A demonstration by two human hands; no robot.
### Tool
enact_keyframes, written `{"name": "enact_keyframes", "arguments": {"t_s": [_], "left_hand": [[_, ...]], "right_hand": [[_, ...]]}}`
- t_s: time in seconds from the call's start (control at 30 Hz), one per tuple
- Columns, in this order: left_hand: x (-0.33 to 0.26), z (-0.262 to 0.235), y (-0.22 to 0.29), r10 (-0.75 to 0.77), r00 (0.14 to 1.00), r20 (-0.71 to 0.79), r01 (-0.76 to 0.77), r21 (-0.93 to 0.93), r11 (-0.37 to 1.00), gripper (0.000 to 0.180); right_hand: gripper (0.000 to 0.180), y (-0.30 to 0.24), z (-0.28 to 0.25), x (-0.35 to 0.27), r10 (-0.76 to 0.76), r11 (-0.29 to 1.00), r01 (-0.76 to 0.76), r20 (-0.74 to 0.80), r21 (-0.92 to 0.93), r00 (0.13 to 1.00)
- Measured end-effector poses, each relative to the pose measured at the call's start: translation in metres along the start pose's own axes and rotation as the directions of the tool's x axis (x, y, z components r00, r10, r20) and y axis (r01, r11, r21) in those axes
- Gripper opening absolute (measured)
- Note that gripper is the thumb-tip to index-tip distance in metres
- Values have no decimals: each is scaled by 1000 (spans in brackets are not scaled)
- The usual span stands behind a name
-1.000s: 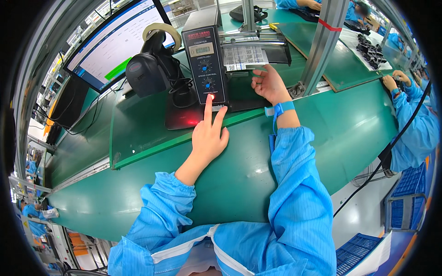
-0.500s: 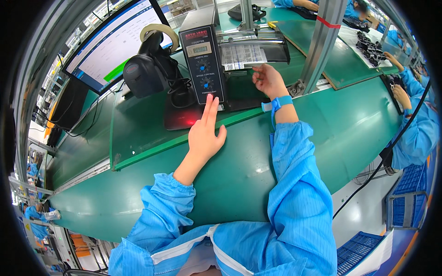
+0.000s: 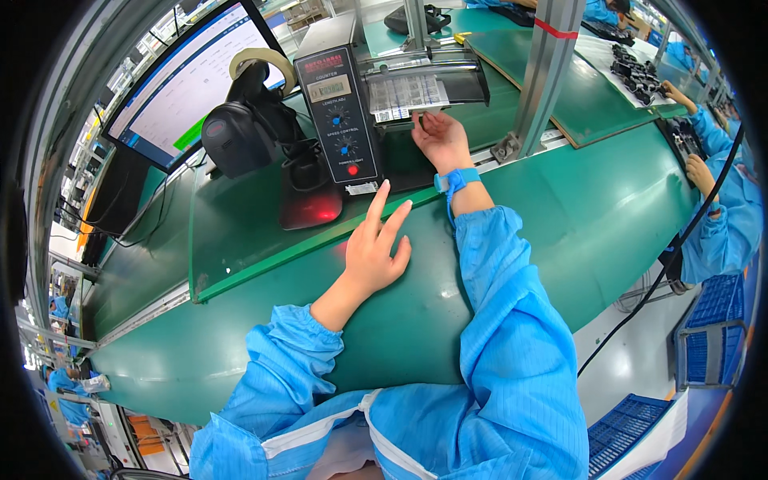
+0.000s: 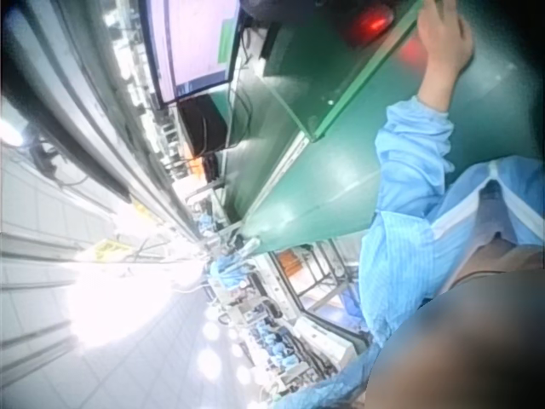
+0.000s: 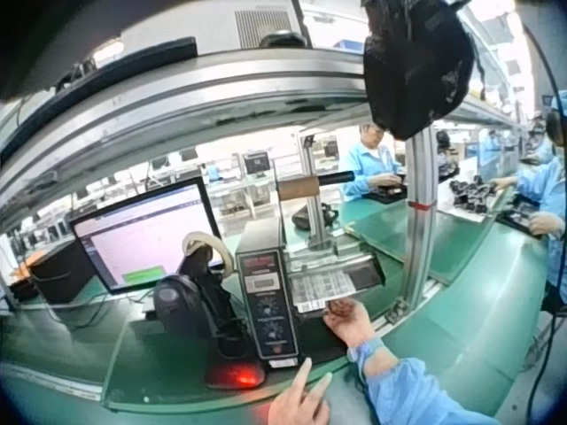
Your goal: The person operates a label printer to produce a strip of printed labels. They then manually roll the strip into a cylinder and secure it with clear adhesive tape. The person handles the roll and tape by hand on a green factory workbench.
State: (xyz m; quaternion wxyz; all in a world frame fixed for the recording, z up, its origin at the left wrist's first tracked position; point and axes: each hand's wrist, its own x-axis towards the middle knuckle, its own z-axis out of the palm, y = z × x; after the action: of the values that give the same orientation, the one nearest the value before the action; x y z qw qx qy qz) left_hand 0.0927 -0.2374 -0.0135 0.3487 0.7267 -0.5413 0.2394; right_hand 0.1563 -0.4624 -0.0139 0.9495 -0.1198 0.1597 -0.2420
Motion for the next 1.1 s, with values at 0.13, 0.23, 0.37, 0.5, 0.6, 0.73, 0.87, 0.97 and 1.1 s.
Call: {"name": "enact_keyframes", "arguments": {"t_s": [0.13,0.23,0.37,0.5,0.6,0.73,0.87,0.97,1.1], "left_hand": [[-1,2,-1,22,1000,6,-22,-18,1000,56],[0,2,-2,30,1000,4,-30,-32,999,56],[0,5,-4,46,999,0,-46,-39,998,55],[-2,-1,-5,22,1000,-8,-22,-58,998,54],[-2,-2,-4,38,999,-7,-38,-66,997,53],[0,-3,0,46,998,51,-41,-109,993,52],[-2,-2,-2,28,997,77,-18,-122,992,50],[-2,-2,-2,26,996,81,-17,-109,994,49],[0,1,0,31,992,120,-16,-122,992,50]], "right_hand": [[10,12,6,6,-30,959,62,-120,276,992],[11,15,9,9,-40,919,111,-191,378,981],[12,11,2,13,-75,959,114,-158,259,985],[15,-4,5,4,-102,972,84,-71,-218,992],[22,-14,10,-6,-132,856,92,-42,-508,990],[25,-35,-1,-1,-55,721,63,33,-691,998],[23,-39,-2,-3,55,736,15,82,-677,995],[20,-39,-5,0,115,784,-18,117,-620,986],[12,-41,-14,17,147,900,-80,124,-428,981]]}}
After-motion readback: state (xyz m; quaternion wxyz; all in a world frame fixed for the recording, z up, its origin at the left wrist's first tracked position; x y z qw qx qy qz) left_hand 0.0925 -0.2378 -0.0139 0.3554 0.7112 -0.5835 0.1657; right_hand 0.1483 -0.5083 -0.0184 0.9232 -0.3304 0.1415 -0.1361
